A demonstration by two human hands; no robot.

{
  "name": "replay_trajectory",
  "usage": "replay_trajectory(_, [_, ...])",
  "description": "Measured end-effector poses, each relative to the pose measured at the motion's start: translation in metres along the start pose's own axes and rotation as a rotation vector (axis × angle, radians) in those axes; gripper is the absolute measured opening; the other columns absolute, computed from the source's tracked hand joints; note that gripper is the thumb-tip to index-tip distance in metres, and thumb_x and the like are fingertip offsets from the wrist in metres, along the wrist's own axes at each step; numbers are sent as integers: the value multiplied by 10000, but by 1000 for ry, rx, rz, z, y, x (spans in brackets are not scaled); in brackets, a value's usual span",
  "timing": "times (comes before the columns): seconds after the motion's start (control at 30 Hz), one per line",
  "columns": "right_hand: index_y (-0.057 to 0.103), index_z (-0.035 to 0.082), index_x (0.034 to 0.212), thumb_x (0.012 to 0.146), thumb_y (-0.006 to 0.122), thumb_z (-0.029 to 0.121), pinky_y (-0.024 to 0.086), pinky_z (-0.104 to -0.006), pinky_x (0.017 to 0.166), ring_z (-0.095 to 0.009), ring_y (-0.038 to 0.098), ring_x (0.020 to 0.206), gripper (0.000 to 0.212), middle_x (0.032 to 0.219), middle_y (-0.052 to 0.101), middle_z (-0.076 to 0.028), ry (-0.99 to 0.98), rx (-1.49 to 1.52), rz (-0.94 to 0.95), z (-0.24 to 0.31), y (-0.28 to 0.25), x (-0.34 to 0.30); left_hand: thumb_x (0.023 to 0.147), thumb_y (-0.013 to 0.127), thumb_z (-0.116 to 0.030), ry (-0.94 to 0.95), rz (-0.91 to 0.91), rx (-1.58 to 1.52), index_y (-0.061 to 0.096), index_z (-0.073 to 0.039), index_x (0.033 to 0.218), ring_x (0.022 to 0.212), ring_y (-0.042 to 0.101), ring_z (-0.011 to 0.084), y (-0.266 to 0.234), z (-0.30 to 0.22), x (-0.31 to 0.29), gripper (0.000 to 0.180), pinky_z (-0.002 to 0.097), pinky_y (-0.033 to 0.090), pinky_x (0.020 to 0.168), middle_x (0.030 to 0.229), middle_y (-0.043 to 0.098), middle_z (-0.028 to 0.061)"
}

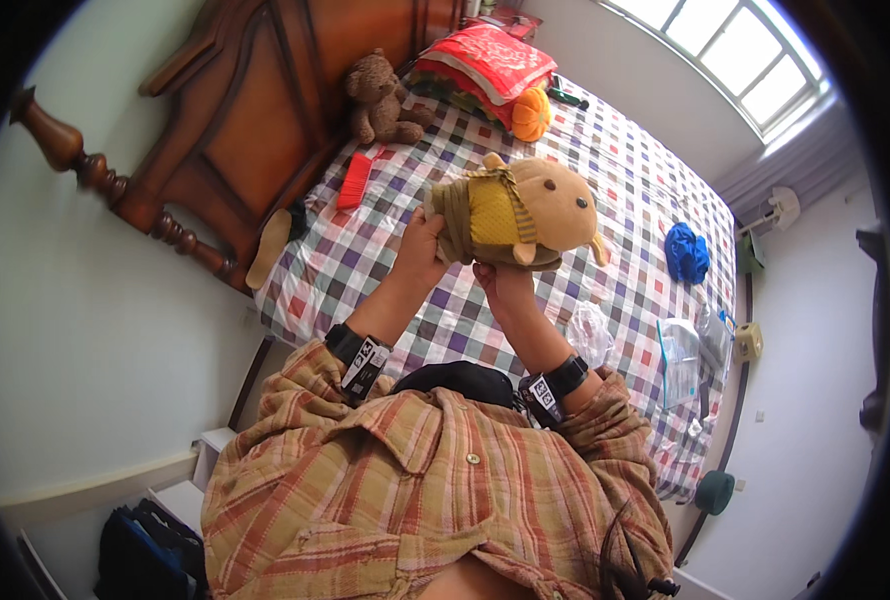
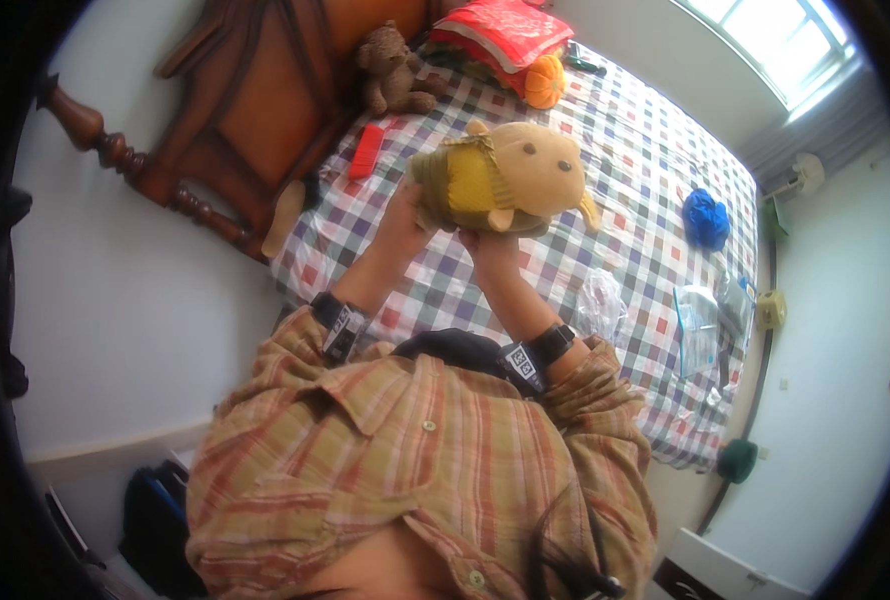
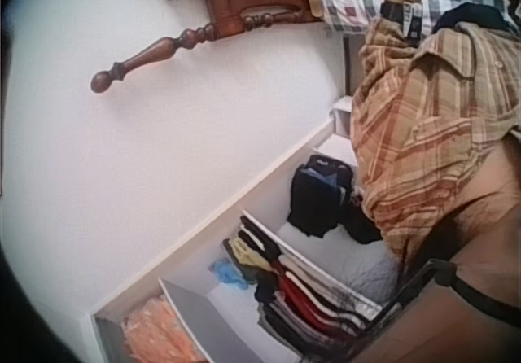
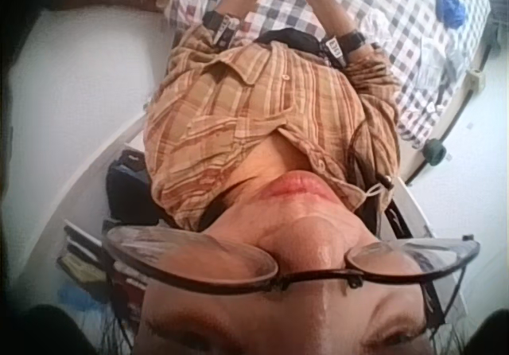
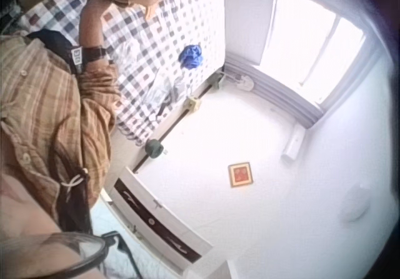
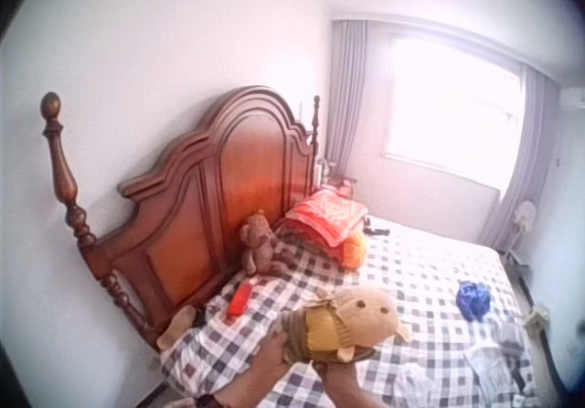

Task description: The person organizes a bedroom by placing a stuffed toy and several plastic bags into a wardrobe drawer, then folds a dark garment on the bed and returns it to the wardrobe. The person also moves a small stool and handles a pink cloth before placing it in the wardrobe.

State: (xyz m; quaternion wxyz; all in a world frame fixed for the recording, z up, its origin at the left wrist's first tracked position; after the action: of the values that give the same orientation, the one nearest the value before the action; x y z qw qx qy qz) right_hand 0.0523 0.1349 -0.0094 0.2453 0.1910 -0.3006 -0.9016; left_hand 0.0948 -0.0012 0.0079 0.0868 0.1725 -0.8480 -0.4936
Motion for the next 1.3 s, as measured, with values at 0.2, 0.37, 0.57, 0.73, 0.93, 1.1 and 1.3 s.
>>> replay_trajectory(0.2, [556, 61, 1044, 826, 598, 110, 477, -276, 649, -174, 555, 807, 228, 923, 575, -49, 167, 105, 147, -72, 7, 9, 724, 568, 74, 235, -92, 157, 403, -31, 1133, 964, 551, 195, -52, -26, -30, 453, 336, 494, 838, 1071, 519, 101])
replay_trajectory(0.37, [554, 93, 1027, 772, 575, 131, 402, -416, 877, -198, 526, 944, 258, 991, 570, -56, 306, -124, 232, -106, 40, -11, 621, 581, 79, 529, -383, 412, 436, -37, 1113, 923, 544, 203, -84, -59, -79, 526, 318, 470, 834, 1029, 528, 98])
replay_trajectory(0.57, [392, 106, 1324, 832, 576, 434, 327, -459, 1020, -253, 427, 1217, 620, 1334, 438, -82, 599, 89, 453, -172, 103, -87, 575, 692, -17, 644, -577, 783, 449, -82, 1099, 914, 523, 208, -123, -77, -213, 581, 332, 438, 808, 964, 537, 96])
replay_trajectory(0.73, [429, 29, 1275, 906, 466, 321, 430, -414, 950, -270, 507, 1132, 472, 1244, 510, -128, 827, -64, 555, -227, 87, -162, 590, 726, -69, 631, -901, 752, 384, -51, 1123, 970, 509, 225, -130, -31, -345, 634, 347, 423, 846, 1002, 515, 125])
replay_trajectory(0.93, [454, -35, 1195, 870, 522, 173, 487, -380, 868, -266, 577, 1008, 391, 1140, 557, -145, 1108, -307, 778, -282, 72, -207, 661, 781, -184, 482, -964, 847, 351, -26, 1218, 1002, 543, 214, -132, 16, -475, 721, 331, 455, 849, 1098, 536, 135])
replay_trajectory(1.1, [469, -21, 1177, 797, 618, 120, 517, -348, 787, -246, 597, 944, 431, 1071, 575, -117, 1049, -636, 986, -257, 74, -208, 702, 751, -276, 123, -1350, 556, 537, -63, 1142, 892, 561, 179, -137, 74, -582, 534, 306, 502, 683, 1047, 571, 81])
replay_trajectory(1.3, [524, -15, 1108, 791, 611, 87, 526, -350, 760, -246, 624, 863, 345, 991, 618, -125, 1141, -952, 1108, -274, 88, -219, 775, 636, -190, 340, -1795, -74, 554, -92, 1013, 725, 557, 161, -158, 185, -675, 270, 299, 472, 617, 864, 578, 39])
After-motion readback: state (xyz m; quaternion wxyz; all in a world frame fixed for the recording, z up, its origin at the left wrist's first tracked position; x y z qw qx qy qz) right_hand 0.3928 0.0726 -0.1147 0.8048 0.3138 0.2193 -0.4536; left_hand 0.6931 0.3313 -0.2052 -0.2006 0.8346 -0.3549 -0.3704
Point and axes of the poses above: each hand's wrist, its own x-axis towards the middle knuckle, its own y-axis out of the palm, z = x × y, the point moved 1 cm from there along x, towards the middle knuckle
